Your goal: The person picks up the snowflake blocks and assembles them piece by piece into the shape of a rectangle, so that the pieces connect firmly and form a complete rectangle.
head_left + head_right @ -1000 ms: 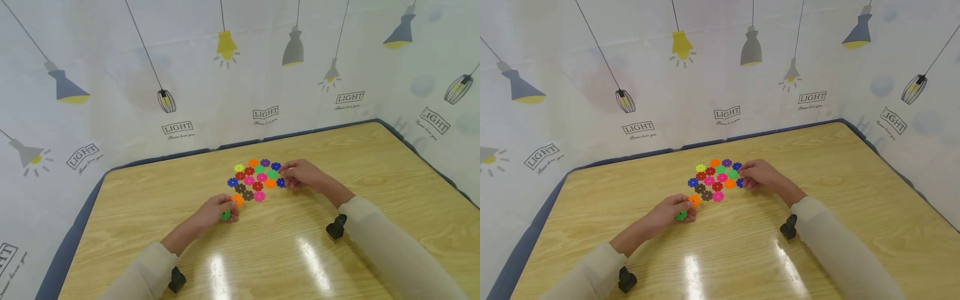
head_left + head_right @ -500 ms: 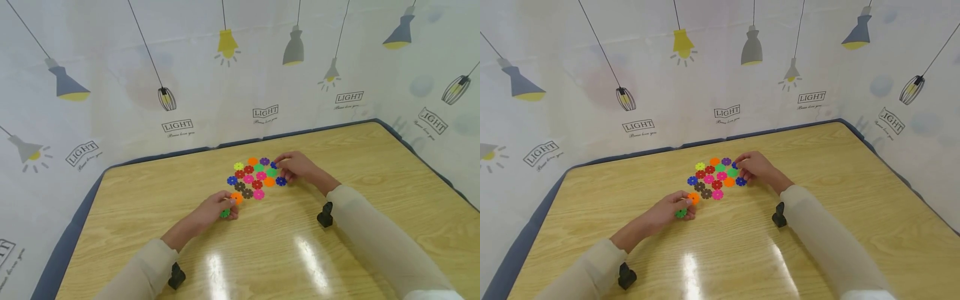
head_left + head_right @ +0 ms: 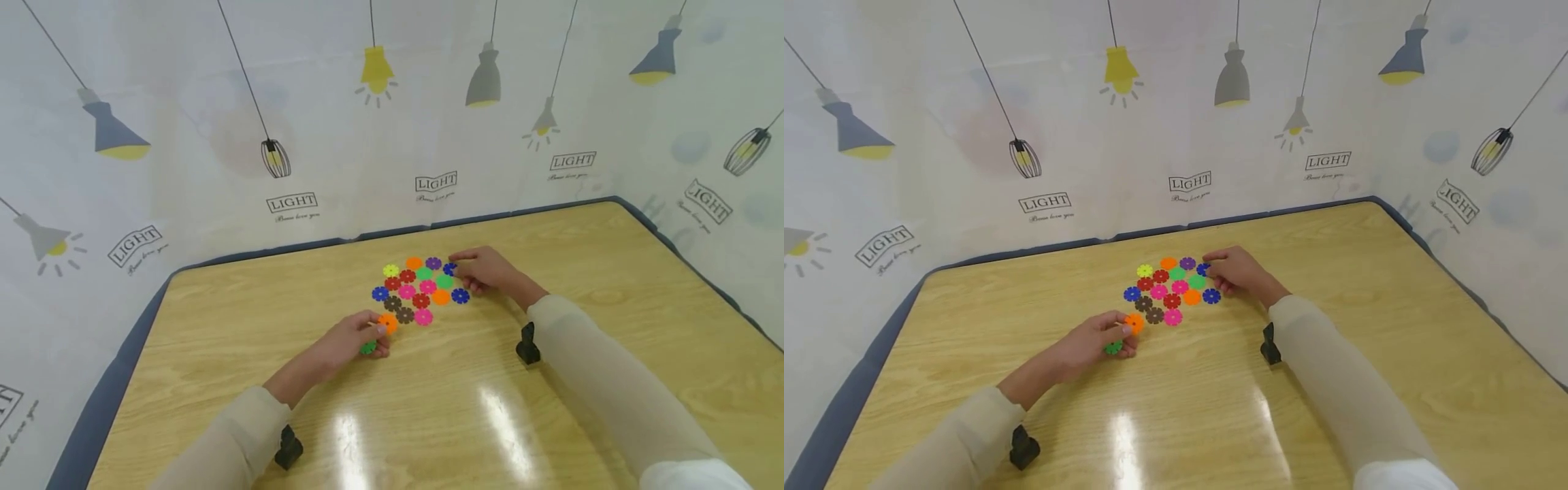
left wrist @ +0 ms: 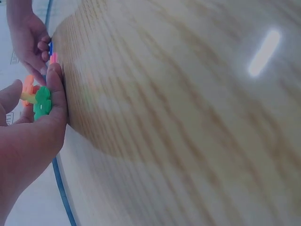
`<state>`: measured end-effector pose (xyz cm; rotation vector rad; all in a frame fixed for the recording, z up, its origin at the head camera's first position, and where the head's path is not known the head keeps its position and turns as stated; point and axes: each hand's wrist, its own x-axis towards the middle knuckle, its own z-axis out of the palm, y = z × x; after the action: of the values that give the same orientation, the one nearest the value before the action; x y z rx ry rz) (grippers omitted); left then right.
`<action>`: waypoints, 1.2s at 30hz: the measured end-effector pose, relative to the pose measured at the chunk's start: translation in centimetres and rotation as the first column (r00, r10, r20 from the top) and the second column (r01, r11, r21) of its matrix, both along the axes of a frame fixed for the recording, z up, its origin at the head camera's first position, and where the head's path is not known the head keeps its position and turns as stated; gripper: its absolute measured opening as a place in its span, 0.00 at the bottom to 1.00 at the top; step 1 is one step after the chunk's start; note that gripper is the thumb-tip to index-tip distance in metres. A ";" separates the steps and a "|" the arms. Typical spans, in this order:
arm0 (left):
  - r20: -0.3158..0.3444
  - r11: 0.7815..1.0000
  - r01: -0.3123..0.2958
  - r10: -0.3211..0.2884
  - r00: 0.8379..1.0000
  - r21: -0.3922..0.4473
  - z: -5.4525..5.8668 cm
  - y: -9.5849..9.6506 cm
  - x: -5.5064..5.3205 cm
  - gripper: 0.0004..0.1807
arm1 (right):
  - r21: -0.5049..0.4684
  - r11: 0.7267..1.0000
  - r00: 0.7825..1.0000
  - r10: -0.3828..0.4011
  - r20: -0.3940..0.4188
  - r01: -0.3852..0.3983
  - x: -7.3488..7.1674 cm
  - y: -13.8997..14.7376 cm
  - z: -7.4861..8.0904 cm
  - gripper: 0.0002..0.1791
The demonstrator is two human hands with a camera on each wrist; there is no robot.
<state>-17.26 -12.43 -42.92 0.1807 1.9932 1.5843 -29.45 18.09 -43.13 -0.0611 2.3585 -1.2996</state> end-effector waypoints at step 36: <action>-0.204 0.954 -0.085 0.026 0.979 -0.287 0.5 1.0 -0.2 0.19 | -0.175 0.982 0.993 -0.047 0.111 0.067 1.1 1.4 0.5 0.14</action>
<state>-17.51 -11.48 -42.44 0.1717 2.3820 1.3227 -28.38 19.45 -42.61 0.0209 2.1643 -1.5014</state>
